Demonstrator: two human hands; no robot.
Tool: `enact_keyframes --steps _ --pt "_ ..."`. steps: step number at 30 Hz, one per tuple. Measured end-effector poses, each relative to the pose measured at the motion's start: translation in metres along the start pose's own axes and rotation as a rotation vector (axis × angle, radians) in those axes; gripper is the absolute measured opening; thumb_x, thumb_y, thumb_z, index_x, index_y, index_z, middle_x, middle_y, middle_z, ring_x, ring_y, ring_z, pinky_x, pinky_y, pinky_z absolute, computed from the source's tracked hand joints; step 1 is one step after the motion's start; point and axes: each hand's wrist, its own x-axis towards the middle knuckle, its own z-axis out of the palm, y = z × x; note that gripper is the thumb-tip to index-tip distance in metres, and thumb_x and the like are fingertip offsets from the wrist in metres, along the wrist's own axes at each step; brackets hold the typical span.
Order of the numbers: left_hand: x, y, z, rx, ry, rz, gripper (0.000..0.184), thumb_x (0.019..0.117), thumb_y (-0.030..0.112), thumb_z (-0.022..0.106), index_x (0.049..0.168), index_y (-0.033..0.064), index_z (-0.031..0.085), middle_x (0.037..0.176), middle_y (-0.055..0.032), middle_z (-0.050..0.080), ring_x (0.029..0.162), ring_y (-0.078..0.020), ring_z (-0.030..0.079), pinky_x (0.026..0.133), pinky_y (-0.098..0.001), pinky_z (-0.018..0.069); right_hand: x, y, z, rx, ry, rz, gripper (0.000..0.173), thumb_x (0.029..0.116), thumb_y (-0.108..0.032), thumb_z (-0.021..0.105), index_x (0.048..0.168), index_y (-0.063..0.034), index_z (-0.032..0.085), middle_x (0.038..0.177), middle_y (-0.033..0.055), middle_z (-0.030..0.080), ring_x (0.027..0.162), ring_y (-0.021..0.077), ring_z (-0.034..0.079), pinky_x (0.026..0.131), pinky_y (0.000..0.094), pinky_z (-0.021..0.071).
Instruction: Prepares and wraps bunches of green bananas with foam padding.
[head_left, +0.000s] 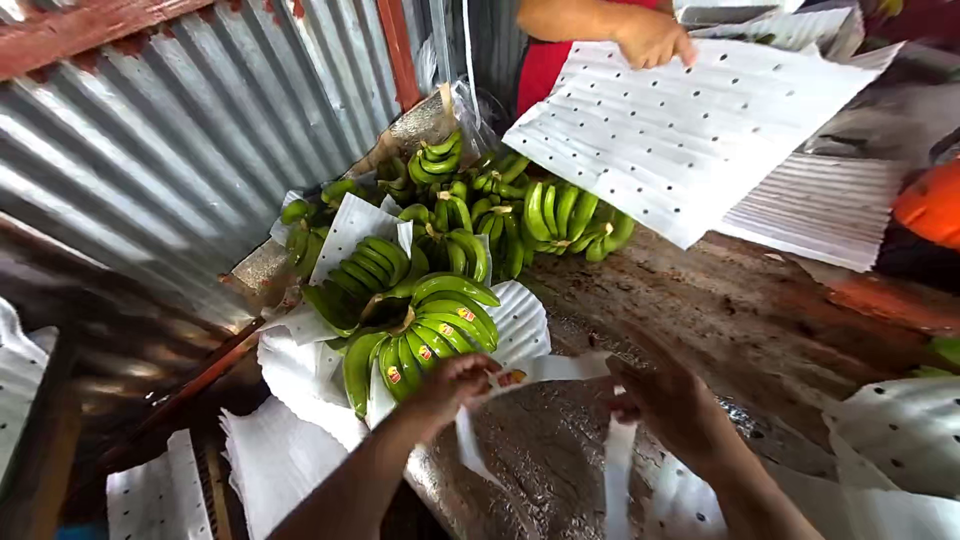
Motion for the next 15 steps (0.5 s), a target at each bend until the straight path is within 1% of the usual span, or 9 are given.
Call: enact_keyframes --steps 2,4,6,7,8,10,12,13,15 --pt "-0.002 0.03 -0.028 0.287 -0.057 0.084 0.028 0.1066 0.009 0.045 0.119 0.0 0.069 0.106 -0.006 0.068 0.09 -0.0065 0.061 0.084 -0.0263 0.0518 -0.011 -0.005 -0.008 -0.235 -0.029 -0.077 0.044 0.1002 -0.028 0.063 0.138 -0.0072 0.061 0.071 0.0081 0.067 0.053 0.0175 0.063 0.051 0.04 0.0568" --pt "-0.006 0.059 -0.038 0.503 -0.171 0.175 0.028 0.1069 0.007 0.045 0.116 -0.0002 0.07 0.107 -0.0082 0.068 0.09 -0.0062 0.061 0.085 -0.0246 0.0509 -0.021 -0.017 -0.005 -0.277 -0.04 -0.261 0.031 0.0943 -0.029 0.067 0.116 -0.0084 0.073 0.073 0.002 0.064 0.058 0.0118 0.057 0.056 0.037 0.0506" --pt "-0.008 0.077 -0.039 0.641 -0.304 0.302 0.028 0.1059 0.004 0.045 0.113 -0.0012 0.071 0.108 -0.0116 0.068 0.096 -0.011 0.062 0.088 -0.0268 0.0513 -0.028 -0.033 0.006 -0.135 -0.212 -0.397 0.026 0.0935 -0.025 0.067 0.114 -0.0103 0.072 0.1 -0.0022 0.072 0.087 0.0054 0.068 0.078 0.0289 0.0591" --pt "-0.006 0.08 -0.039 0.678 -0.344 0.392 0.026 0.1048 0.003 0.047 0.11 -0.0017 0.072 0.105 -0.0128 0.068 0.097 -0.0143 0.063 0.09 -0.0299 0.0507 -0.028 -0.04 0.016 -0.018 -0.332 -0.42 0.03 0.0924 -0.021 0.068 0.119 -0.0092 0.071 0.113 -0.0016 0.072 0.102 0.0065 0.068 0.089 0.029 0.0578" --pt "-0.003 0.081 -0.039 0.707 -0.356 0.477 0.025 0.1038 0.003 0.049 0.107 -0.0013 0.073 0.102 -0.0127 0.069 0.099 -0.0169 0.063 0.092 -0.034 0.0495 -0.028 -0.047 0.028 0.091 -0.421 -0.4 0.03 0.0898 -0.017 0.069 0.119 -0.0091 0.07 0.117 -0.0026 0.072 0.108 0.0061 0.067 0.093 0.0278 0.0562" --pt "0.003 0.08 -0.042 0.747 -0.287 0.586 0.022 0.1025 0.006 0.053 0.105 0.0015 0.074 0.101 -0.0104 0.071 0.102 -0.0194 0.064 0.099 -0.0423 0.0457 -0.026 -0.059 0.053 0.255 -0.483 -0.294 0.017 0.0862 -0.007 0.072 0.1 -0.011 0.063 0.098 -0.0055 0.069 0.092 0.0034 0.066 0.081 0.0233 0.0566" --pt "0.009 0.073 -0.047 0.747 -0.098 0.658 0.018 0.1005 0.01 0.059 0.107 0.0067 0.075 0.11 -0.0074 0.071 0.114 -0.0209 0.063 0.108 -0.0482 0.0422 -0.022 -0.063 0.075 0.42 -0.433 -0.19 0.019 0.0865 0.001 0.07 0.095 -0.0079 0.056 0.085 0.0006 0.069 0.078 0.0121 0.071 0.072 0.03 0.0613" --pt "0.015 0.065 -0.052 0.74 0.016 0.713 0.017 0.0985 0.012 0.062 0.107 0.0104 0.077 0.116 -0.0053 0.07 0.12 -0.0214 0.061 0.109 -0.05 0.0419 -0.019 -0.066 0.086 0.475 -0.374 -0.164 0.022 0.0869 0.004 0.069 0.1 -0.0061 0.055 0.083 0.0035 0.07 0.076 0.0159 0.072 0.071 0.0326 0.0626" --pt "0.023 0.051 -0.062 0.754 0.187 0.826 0.012 0.094 0.017 0.069 0.101 0.0158 0.079 0.115 -0.0014 0.071 0.118 -0.0208 0.062 0.109 -0.0527 0.0421 -0.013 -0.074 0.106 0.508 -0.268 -0.146 0.036 0.0877 0.008 0.065 0.119 -0.0041 0.053 0.088 0.0065 0.073 0.074 0.0183 0.074 0.069 0.0346 0.0639"
